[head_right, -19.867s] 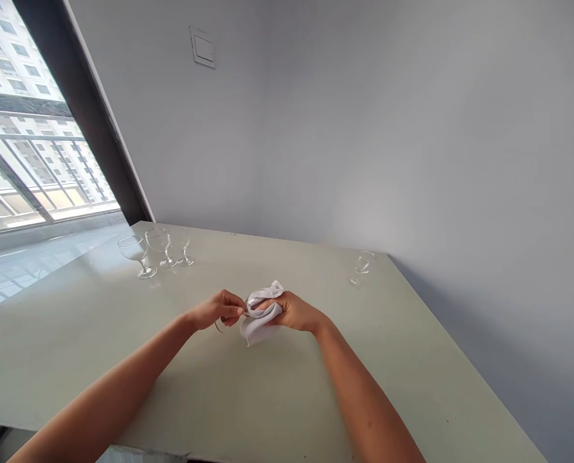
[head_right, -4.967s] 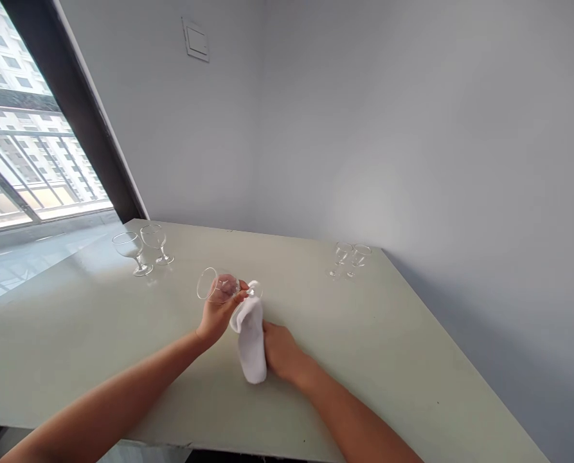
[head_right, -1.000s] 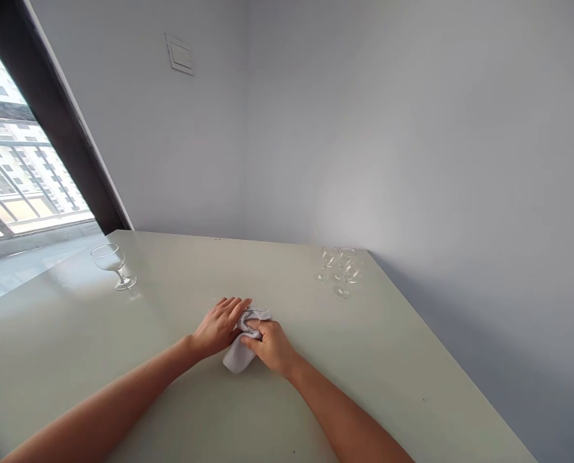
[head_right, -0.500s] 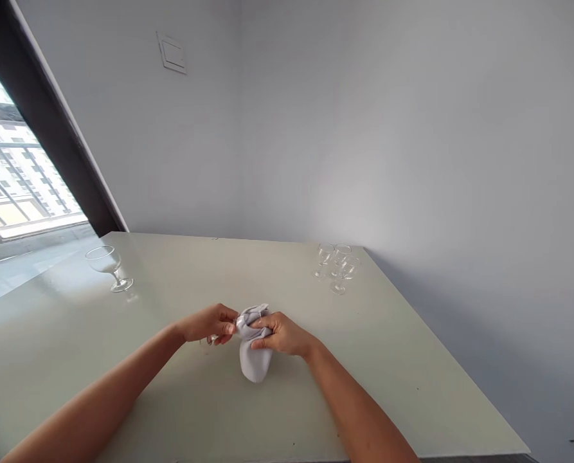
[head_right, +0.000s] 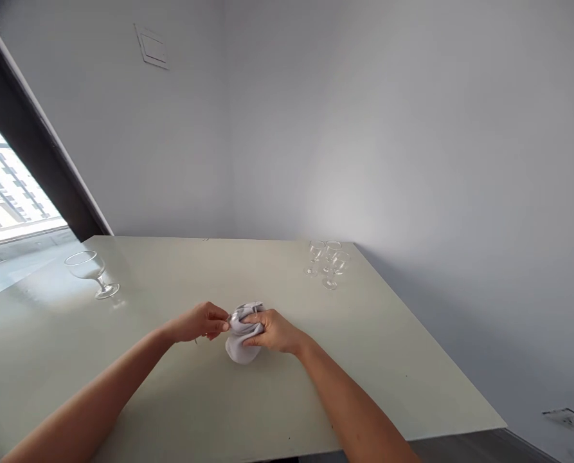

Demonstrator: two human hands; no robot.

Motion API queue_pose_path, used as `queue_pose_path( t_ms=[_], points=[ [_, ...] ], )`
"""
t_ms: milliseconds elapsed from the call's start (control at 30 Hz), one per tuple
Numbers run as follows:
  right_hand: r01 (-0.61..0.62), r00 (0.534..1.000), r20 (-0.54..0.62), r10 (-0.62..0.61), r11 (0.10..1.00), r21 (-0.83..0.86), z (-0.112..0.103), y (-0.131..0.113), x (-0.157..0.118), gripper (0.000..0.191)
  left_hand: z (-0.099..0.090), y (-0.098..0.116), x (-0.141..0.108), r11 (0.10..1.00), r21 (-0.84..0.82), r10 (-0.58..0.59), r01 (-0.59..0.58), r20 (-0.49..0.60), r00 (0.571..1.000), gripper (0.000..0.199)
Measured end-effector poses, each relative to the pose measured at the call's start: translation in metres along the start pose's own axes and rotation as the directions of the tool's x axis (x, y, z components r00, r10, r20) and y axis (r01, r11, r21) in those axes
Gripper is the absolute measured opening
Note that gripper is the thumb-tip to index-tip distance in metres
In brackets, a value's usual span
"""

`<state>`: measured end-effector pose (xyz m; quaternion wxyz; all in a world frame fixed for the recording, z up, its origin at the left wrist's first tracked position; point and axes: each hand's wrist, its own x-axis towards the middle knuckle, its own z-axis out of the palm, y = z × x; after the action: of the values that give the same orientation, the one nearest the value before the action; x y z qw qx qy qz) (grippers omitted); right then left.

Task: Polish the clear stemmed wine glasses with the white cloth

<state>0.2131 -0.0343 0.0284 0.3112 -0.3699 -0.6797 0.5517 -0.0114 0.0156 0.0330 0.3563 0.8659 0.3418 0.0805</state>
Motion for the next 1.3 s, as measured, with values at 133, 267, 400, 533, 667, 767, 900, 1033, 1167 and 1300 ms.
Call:
queue_pose_path(
  t_ms=[133, 267, 400, 533, 667, 767, 900, 1033, 1167, 1300],
  points=[
    [-0.023, 0.991, -0.129, 0.035, 0.995, 0.099, -0.001, 0.012, 0.006, 0.024, 0.004, 0.003, 0.001, 0.988, 0.146, 0.071, -0.04, -0.21, 0.975, 0.041],
    [0.024, 0.97, -0.235, 0.068, 0.929, 0.369, 0.004, 0.02, 0.013, 0.029, 0.013, 0.006, 0.004, 0.847, 0.531, 0.305, -0.004, -0.48, 0.823, 0.031],
    [0.067, 0.989, -0.14, -0.045, 0.985, 0.159, 0.007, 0.011, 0.008, 0.028, 0.008, 0.004, 0.001, 0.925, 0.38, 0.209, -0.032, -0.436, 0.875, 0.031],
    [0.211, 0.972, -0.038, -0.233, 0.931, -0.299, -0.001, 0.008, 0.005, 0.027, -0.002, 0.002, -0.001, 0.979, -0.206, -0.022, 0.008, -0.067, 0.998, 0.039],
    [0.259, 0.927, -0.074, -0.368, 0.77, -0.583, -0.021, 0.021, 0.008, 0.045, -0.006, -0.002, 0.004, 0.84, -0.531, -0.054, 0.112, 0.124, 0.991, 0.043],
    [0.175, 0.86, -0.264, -0.437, 0.737, -0.652, -0.034, 0.027, 0.008, 0.045, -0.004, -0.007, 0.008, 0.837, -0.526, -0.175, 0.152, 0.006, 0.985, 0.044],
    [0.088, 0.719, -0.37, -0.589, 0.606, -0.791, -0.03, 0.017, 0.005, 0.04, 0.0, -0.013, 0.009, 0.875, -0.375, -0.405, 0.306, -0.22, 0.888, 0.045],
    [0.232, 0.833, -0.021, -0.552, 0.384, -0.894, 0.001, 0.001, 0.005, 0.046, 0.011, -0.009, 0.01, 0.941, -0.074, -0.332, 0.33, -0.383, 0.862, 0.034],
    [0.289, 0.841, 0.032, -0.541, 0.398, -0.871, 0.023, -0.004, 0.011, 0.039, 0.022, 0.0, 0.008, 0.945, 0.297, 0.009, 0.141, -0.453, 0.891, 0.024],
    [0.143, 0.863, -0.18, -0.472, 0.57, -0.809, 0.019, -0.009, 0.012, 0.03, 0.026, 0.005, 0.006, 0.845, 0.525, 0.355, -0.101, -0.408, 0.841, 0.026]
  ],
)
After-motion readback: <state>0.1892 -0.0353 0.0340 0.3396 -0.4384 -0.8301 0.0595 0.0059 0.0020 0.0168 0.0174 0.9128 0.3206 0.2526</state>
